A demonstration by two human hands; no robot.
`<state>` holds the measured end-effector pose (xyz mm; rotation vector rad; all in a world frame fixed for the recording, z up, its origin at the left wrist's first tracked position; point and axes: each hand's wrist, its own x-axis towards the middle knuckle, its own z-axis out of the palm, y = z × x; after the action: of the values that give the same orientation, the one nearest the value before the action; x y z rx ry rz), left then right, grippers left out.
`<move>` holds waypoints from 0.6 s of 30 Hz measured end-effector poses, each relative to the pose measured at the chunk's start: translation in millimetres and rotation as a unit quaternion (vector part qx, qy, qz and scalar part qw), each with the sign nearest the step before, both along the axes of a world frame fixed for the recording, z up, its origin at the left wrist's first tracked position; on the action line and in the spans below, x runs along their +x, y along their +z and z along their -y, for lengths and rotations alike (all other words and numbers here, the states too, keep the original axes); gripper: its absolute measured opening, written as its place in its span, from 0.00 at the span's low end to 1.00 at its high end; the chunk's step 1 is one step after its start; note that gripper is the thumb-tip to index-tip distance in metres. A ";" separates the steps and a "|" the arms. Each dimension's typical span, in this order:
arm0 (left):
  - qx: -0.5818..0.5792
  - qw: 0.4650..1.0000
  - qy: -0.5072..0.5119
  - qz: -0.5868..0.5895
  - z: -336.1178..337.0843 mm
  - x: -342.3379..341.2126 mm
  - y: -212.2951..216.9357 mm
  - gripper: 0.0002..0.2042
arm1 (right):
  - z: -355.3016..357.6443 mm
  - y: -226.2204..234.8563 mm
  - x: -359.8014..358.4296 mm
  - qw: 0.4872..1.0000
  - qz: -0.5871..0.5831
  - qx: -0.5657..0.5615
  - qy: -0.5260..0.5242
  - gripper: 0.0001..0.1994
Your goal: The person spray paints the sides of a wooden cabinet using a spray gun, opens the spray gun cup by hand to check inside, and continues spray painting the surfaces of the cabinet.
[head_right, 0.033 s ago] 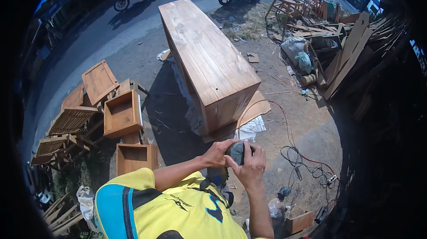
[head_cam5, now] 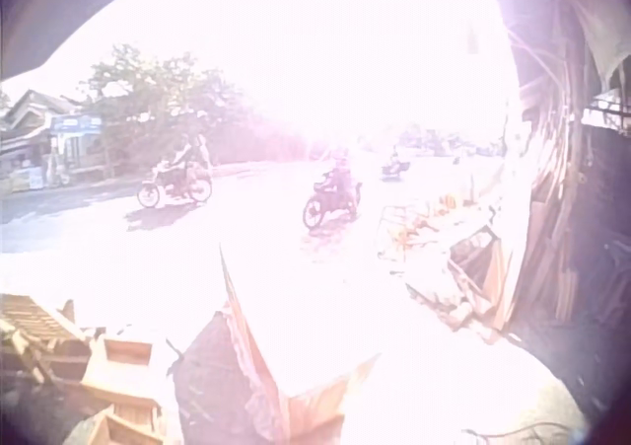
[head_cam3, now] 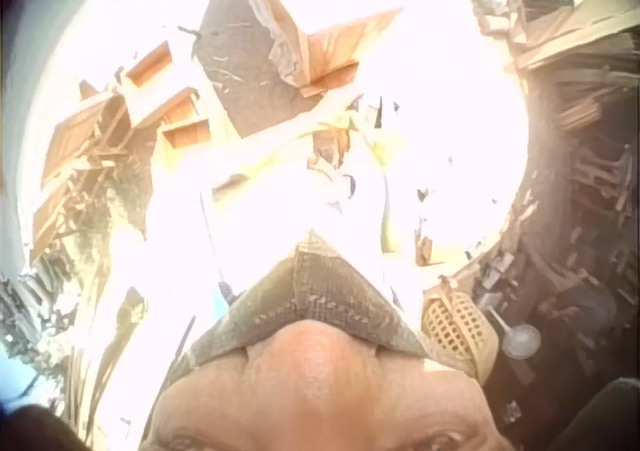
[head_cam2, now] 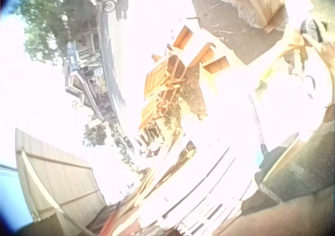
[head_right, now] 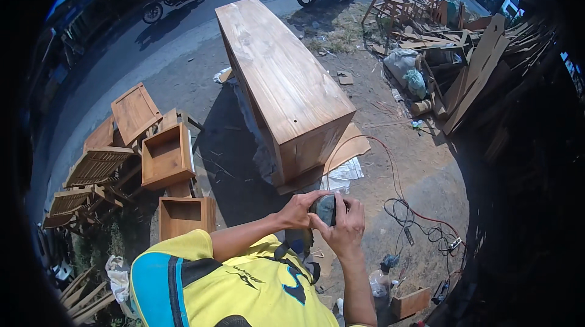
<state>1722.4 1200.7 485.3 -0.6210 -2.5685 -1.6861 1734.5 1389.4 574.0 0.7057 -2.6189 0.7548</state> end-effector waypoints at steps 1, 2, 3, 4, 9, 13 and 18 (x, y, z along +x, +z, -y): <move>0.001 1.000 0.004 -0.016 -8.1 -2.8 4.5 0.45 | -7.5 1.3 -3.6 1.000 -0.010 -0.009 0.004 0.39; 0.002 1.000 -0.003 -0.013 -17.0 -4.2 2.3 0.45 | -16.6 1.5 -2.0 1.000 -0.007 -0.008 -0.003 0.39; 0.012 1.000 -0.021 0.007 -27.2 -2.9 -0.9 0.45 | -26.3 1.5 2.5 1.000 0.001 -0.009 -0.008 0.39; 0.020 0.999 -0.031 0.024 -34.9 -2.2 0.6 0.45 | -32.8 1.5 2.9 1.000 0.006 -0.011 -0.007 0.39; 0.069 0.996 -0.054 -0.009 -63.8 -31.2 -1.9 0.44 | -58.3 5.3 -16.8 0.999 0.027 -0.002 -0.042 0.39; 0.041 0.997 -0.052 -0.033 -79.8 -76.0 2.7 0.43 | -73.2 16.0 -56.0 0.999 0.001 0.023 -0.048 0.39; 0.074 0.988 -0.113 -0.074 -117.5 -147.9 1.4 0.41 | -100.5 19.5 -98.6 0.991 0.002 0.026 -0.129 0.38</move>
<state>1574.5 1318.2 486.7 -1.0174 -2.3206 -1.7945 1635.8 1490.0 593.5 0.3666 -2.6707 0.6137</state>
